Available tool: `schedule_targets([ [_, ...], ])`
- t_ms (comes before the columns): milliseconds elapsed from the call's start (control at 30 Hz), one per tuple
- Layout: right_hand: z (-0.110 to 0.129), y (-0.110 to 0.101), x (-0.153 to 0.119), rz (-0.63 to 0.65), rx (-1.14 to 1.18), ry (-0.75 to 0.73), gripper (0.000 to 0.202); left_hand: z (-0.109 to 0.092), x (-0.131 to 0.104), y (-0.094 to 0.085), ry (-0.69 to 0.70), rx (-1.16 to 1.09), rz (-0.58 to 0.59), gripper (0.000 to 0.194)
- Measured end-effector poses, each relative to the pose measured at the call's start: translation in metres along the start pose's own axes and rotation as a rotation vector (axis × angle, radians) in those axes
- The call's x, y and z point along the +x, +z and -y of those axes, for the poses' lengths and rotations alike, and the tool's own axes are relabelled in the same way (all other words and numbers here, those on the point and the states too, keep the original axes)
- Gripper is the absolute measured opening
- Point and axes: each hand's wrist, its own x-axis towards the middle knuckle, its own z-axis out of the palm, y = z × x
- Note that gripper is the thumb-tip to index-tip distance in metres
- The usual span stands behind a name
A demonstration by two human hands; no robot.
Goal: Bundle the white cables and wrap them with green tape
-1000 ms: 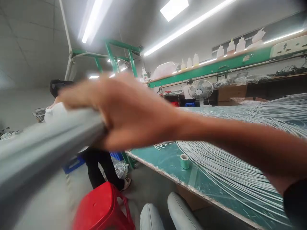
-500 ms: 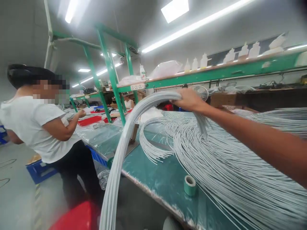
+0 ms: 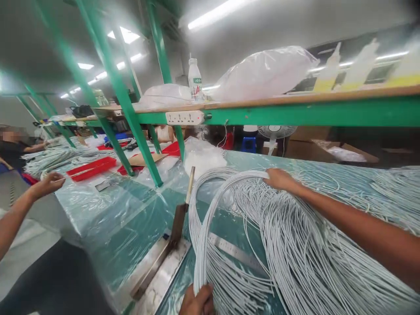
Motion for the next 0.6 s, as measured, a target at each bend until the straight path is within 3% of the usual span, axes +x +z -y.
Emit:
schedule_targets([
  [67, 0.017, -0.012, 0.039, 0.002, 0.01, 0.029, 0.038, -0.025, 0.036, 0.019, -0.023, -0.072, -0.046, 0.057],
  [133, 0.042, -0.021, 0.079, -0.011, 0.028, 0.019, 0.042, -0.048, 0.073, 0.034, -0.005, -0.104, -0.172, 0.038],
  [200, 0.071, -0.02, 0.11, -0.045, 0.058, -0.04, 0.049, -0.066, 0.099, 0.04, 0.067, 0.105, -0.324, 0.028],
  [267, 0.1, -0.01, 0.124, -0.104, 0.107, -0.138, 0.051, -0.079, 0.104, 0.034, 0.073, 0.266, -0.402, 0.036],
  [333, 0.126, 0.011, 0.122, -0.068, 0.194, -0.26, 0.045, -0.097, 0.09, 0.016, -0.025, 0.284, -0.313, 0.041],
  [400, 0.151, 0.037, 0.112, 0.031, 0.318, -0.336, 0.037, -0.133, 0.066, -0.014, -0.102, 0.277, -0.23, 0.043],
  [467, 0.176, 0.067, 0.103, 0.178, 0.457, -0.314, 0.031, -0.195, 0.044, -0.059, -0.129, 0.267, -0.19, 0.05],
  [533, 0.202, 0.095, 0.103, 0.296, 0.566, -0.209, 0.041, -0.282, 0.03, -0.12, -0.132, 0.257, -0.173, 0.057],
  [600, 0.23, 0.121, 0.113, 0.361, 0.66, -0.075, 0.06, -0.378, 0.024, -0.194, -0.108, 0.254, -0.187, 0.064],
])
